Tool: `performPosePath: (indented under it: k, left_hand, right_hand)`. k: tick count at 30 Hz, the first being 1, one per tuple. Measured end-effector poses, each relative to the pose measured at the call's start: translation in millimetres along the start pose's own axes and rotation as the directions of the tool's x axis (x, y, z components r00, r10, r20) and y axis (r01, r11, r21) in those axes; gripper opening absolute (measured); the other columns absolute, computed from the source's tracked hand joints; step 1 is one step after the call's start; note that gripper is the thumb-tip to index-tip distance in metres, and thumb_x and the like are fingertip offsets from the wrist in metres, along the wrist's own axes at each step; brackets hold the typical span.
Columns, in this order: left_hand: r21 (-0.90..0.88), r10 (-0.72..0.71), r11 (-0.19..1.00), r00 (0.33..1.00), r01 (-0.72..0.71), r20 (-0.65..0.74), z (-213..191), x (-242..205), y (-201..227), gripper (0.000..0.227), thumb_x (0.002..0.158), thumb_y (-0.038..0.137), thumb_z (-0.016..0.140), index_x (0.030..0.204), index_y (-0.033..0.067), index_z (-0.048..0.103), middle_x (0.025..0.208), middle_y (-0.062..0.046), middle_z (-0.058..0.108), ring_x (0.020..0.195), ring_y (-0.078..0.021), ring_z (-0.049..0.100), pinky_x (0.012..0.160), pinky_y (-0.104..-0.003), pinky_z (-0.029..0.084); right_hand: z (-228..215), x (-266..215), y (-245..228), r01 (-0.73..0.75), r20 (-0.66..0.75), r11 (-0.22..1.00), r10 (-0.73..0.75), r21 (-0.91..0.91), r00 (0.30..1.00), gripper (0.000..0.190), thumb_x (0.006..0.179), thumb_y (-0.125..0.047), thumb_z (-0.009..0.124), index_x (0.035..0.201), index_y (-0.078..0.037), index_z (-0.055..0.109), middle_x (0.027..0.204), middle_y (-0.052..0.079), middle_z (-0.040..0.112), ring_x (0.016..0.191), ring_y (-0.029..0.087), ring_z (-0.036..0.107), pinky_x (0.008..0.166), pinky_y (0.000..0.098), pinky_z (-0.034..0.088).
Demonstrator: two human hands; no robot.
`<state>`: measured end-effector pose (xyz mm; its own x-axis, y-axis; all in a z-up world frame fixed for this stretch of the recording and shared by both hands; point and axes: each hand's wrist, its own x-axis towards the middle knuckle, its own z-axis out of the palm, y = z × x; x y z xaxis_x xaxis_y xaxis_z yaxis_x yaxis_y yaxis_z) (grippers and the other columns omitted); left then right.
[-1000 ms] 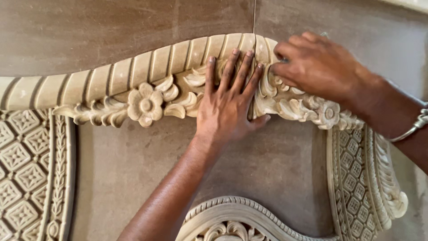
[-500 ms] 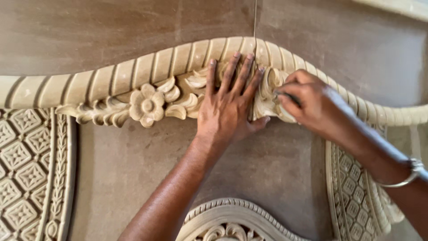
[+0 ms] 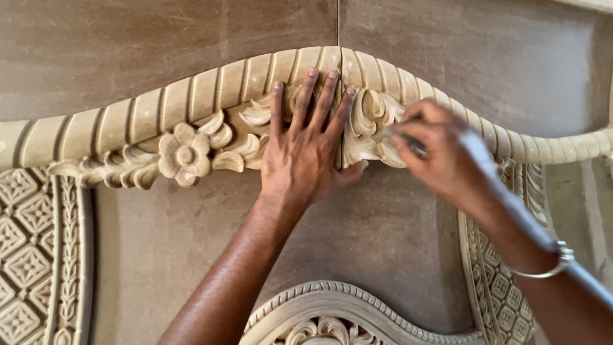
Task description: The person uses a small carving tool to refine the edges and details of an ornate wooden panel. They carefully work along the carved floral and geometric patterns, smoothing and shaping the wood by hand.
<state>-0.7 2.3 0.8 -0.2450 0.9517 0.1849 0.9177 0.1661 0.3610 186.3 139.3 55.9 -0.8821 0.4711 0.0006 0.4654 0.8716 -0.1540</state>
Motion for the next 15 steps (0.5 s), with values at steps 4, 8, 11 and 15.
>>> performPosePath:
  k: [4,8,11,15]
  left_hand:
    - [0.004,0.005,1.0,1.0,-0.005,-0.015,-2,-3,0,0.112,0.075,0.08,0.064,0.162,0.0187,0.029,0.171,-0.011,0.018,0.158,-0.0298,0.008,0.125,-0.065,-0.001]
    - [0.025,0.011,1.0,1.0,-0.011,-0.005,1,-2,0,0.112,0.075,0.081,0.063,0.162,0.0191,0.028,0.171,-0.011,0.016,0.158,-0.0303,0.006,0.124,-0.065,-0.002]
    - [0.017,0.012,1.0,1.0,-0.012,0.006,2,-3,-1,0.116,0.071,0.083,0.062,0.161,0.0189,0.027,0.17,-0.012,0.015,0.157,-0.0309,0.006,0.123,-0.065,-0.002]
    - [0.01,0.031,0.999,0.999,-0.031,-0.026,1,-3,-2,0.113,0.075,0.084,0.06,0.163,0.0188,0.028,0.172,-0.012,0.014,0.159,-0.0304,0.006,0.125,-0.066,-0.002]
  right_hand:
    - [10,-18,-20,-0.086,0.033,0.991,0.083,0.103,0.996,0.021,0.094,-0.014,0.069,0.108,0.001,0.075,0.108,0.012,0.067,0.059,0.017,0.058,0.05,0.0257,0.05]
    - [-1,-37,-18,-0.162,0.023,0.972,0.161,0.171,0.987,0.018,0.094,-0.016,0.07,0.102,0.0,0.075,0.099,0.011,0.065,0.074,0.02,0.062,0.061,0.0321,0.053]
    - [18,-28,-40,-0.363,-0.126,0.88,0.416,0.307,0.9,0.017,0.1,-0.016,0.068,0.106,-0.001,0.074,0.099,0.009,0.068,0.065,0.023,0.061,0.053,0.0371,0.051]
    - [36,-39,-68,-0.261,-0.376,0.952,0.303,0.159,0.876,0.013,0.097,-0.013,0.072,0.101,-0.001,0.074,0.096,0.01,0.071,0.079,0.021,0.067,0.07,0.0353,0.054]
